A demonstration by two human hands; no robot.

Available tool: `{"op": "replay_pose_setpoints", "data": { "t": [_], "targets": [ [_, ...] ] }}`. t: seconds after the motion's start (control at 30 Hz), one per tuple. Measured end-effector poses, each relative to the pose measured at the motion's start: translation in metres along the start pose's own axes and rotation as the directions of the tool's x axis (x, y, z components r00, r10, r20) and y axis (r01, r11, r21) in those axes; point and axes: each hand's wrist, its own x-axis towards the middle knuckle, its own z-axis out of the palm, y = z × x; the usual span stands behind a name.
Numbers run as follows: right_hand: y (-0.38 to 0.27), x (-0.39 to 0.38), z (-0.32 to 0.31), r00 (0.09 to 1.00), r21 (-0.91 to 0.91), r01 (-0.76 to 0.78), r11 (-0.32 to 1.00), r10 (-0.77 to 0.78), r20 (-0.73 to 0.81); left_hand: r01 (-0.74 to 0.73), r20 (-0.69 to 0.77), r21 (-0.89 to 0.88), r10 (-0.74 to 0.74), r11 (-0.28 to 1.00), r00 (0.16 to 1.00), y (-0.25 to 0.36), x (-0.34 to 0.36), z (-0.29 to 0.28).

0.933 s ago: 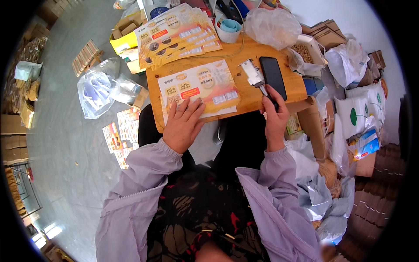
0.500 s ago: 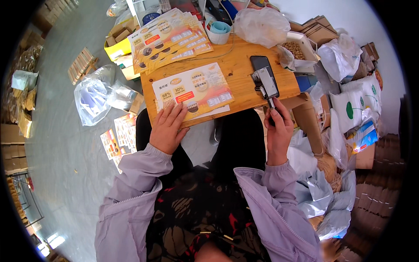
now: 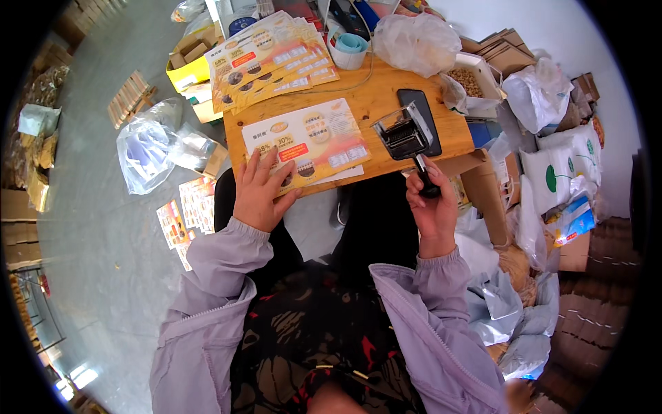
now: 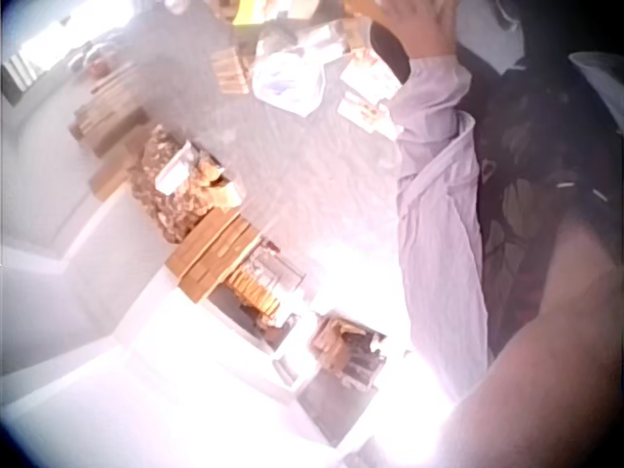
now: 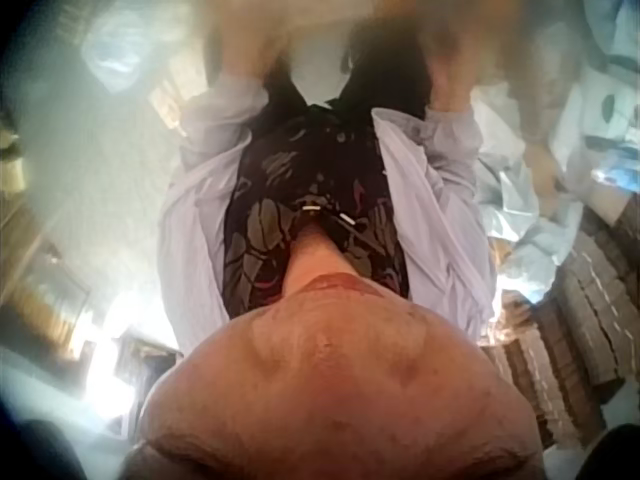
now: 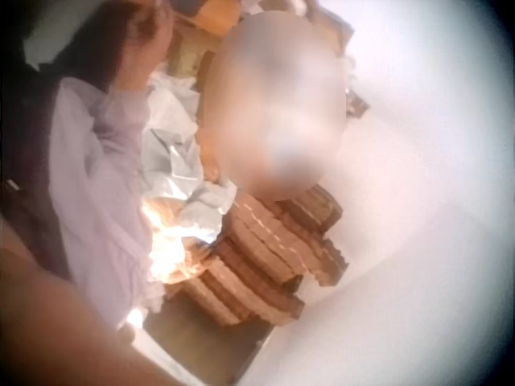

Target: The person sits on the floor and uses a handheld heat sealer to seal the top of multiple small, flat, yellow food packages. They repeatedly pick up a package, align the sealer, press down to seal, and place the finished package into a pile.

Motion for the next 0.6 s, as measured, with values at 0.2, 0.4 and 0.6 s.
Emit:
{"op": "replay_pose_setpoints", "data": {
  "t": [0.2, 0.4, 0.6],
  "targets": [
    [0.021, 0.002, 0.006, 0.957, 0.221, -0.223, 0.949, 0.171, 0.234, 0.054, 0.029, -0.761, -0.049, 0.647, 0.998, 0.055, 0.015, -0.003],
    [0.074, -0.011, 0.019, 0.915, 0.375, -0.373, 0.849, 0.27, 0.3, 0.323, 0.341, -0.889, 0.0, -0.324, 0.94, 0.092, 0.027, 0.0],
    [0.091, -0.015, 0.026, 0.896, 0.326, -0.428, 0.843, 0.347, 0.278, 0.331, 0.383, -0.87, -0.077, -0.365, 0.921, 0.088, 0.013, -0.009]
  ]
}}
